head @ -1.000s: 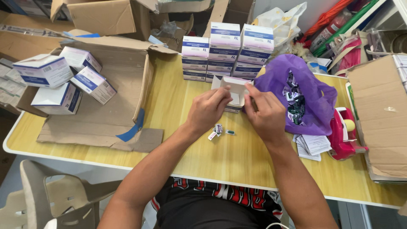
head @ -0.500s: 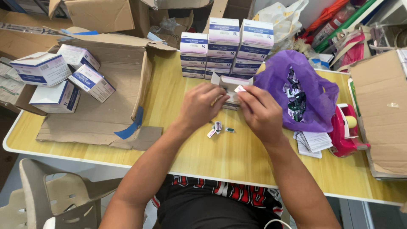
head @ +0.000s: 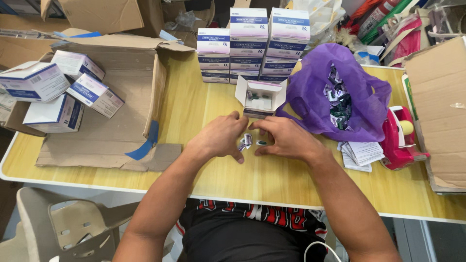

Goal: The person picks up small individually wrapped items from a table and places them into a small white box. The person repeats this action multiple times, filling the box with the items. The person then closes the box and sets it aside.

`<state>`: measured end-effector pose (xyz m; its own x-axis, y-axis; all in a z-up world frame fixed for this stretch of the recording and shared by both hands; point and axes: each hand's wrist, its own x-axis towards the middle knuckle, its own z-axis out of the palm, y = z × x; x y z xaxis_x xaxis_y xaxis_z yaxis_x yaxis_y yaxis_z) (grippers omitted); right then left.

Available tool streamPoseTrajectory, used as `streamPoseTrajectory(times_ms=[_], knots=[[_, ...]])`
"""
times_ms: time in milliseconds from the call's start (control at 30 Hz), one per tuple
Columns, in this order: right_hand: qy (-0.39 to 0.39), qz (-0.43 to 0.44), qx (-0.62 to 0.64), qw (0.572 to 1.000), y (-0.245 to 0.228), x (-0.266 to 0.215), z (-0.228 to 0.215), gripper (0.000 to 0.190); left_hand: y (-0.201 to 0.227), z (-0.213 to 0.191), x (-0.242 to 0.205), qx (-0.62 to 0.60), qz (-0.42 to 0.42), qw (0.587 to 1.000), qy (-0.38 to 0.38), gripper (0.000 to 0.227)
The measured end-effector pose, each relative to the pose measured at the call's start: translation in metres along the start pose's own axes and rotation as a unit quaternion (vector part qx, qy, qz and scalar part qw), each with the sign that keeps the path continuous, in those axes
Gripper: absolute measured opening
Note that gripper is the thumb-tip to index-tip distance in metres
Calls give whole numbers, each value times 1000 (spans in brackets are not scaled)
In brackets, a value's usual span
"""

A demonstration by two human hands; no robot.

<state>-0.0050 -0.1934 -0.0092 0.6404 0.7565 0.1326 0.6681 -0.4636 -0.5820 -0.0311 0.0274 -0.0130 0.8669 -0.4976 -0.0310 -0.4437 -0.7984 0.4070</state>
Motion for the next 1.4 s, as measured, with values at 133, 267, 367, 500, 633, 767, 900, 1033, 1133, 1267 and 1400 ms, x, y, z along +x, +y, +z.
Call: streamPoseTrajectory(times_ms=[133,267,367,500,633,767,900,1033,1133,1267,1400], knots=[[-7,-6,36,999,8,3,7,35,-8,9,5,-28,-3,1000,0,49],[20,-22,-4,1000,15,3,11,31,-11,12,9,-69,-21,997,33,26],[43,-9,-18,999,17,3,14,24,-9,12,8,-91,-16,993,75,18],[55,-10,-4,998,16,3,13,22,-5,1,7,-100,-20,991,88,18],[23,32,-6,999,14,1,10,20,-2,-16,0,-174,-44,975,128,19],[21,25,-15,999,12,1,9,20,7,-16,2,-261,-25,923,281,18],[29,11,-41,999,8,-1,6,19,11,-2,13,-213,48,911,351,18],[94,-21,-26,995,0,-2,0,17,7,3,13,-140,65,913,377,18],[228,-98,-30,968,-7,-6,-5,17,7,4,12,-120,52,909,395,17],[387,-134,-110,905,-17,-3,-5,17,11,4,10,-95,75,905,409,11],[380,-123,-159,903,-21,5,-5,17,16,6,10,-74,47,920,382,11]])
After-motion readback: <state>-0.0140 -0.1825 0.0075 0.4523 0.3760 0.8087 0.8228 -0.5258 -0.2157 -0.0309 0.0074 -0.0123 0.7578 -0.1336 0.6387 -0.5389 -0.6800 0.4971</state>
